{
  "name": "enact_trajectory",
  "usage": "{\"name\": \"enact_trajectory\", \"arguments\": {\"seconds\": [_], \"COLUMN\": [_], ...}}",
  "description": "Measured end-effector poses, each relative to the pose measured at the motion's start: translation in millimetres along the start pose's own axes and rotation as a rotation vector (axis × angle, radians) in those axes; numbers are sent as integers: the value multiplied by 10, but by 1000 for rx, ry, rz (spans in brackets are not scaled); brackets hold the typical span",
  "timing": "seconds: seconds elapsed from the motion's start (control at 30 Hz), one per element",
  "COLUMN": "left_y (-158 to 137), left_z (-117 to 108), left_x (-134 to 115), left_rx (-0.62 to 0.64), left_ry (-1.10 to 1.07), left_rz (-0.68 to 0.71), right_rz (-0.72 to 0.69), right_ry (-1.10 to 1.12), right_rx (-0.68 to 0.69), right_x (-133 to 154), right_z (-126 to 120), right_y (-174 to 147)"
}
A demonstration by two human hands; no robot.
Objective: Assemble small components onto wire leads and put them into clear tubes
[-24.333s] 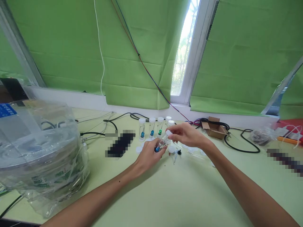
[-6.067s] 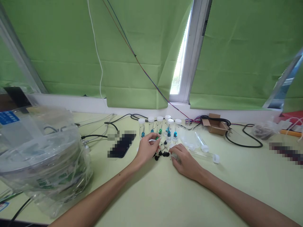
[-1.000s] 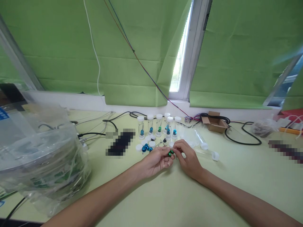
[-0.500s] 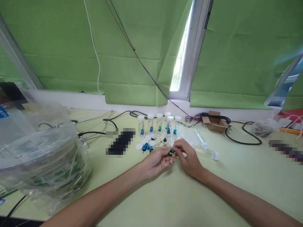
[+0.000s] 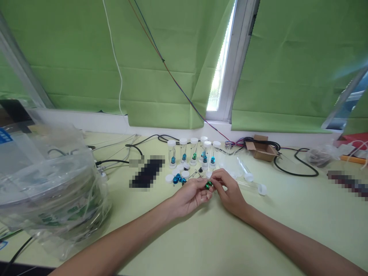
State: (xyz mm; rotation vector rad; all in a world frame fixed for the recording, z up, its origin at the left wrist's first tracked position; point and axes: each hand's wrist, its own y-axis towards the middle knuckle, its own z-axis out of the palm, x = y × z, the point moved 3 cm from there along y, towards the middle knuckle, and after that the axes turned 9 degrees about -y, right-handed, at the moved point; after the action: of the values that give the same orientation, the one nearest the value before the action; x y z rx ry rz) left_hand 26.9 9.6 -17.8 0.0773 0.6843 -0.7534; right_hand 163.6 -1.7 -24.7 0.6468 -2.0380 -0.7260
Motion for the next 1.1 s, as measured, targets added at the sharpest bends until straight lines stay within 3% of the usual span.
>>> {"name": "enact_trajectory", "arguments": {"seconds": [1.1], "left_y": [12], "left_z": [-25], "left_x": [-3], "left_rx": [13], "left_ry": [21], "left_rz": [10], "right_rz": [36], "right_ry": [49], "right_rx": [29], "right_x": [-43], "right_z": [19], "right_y": [-9]}}
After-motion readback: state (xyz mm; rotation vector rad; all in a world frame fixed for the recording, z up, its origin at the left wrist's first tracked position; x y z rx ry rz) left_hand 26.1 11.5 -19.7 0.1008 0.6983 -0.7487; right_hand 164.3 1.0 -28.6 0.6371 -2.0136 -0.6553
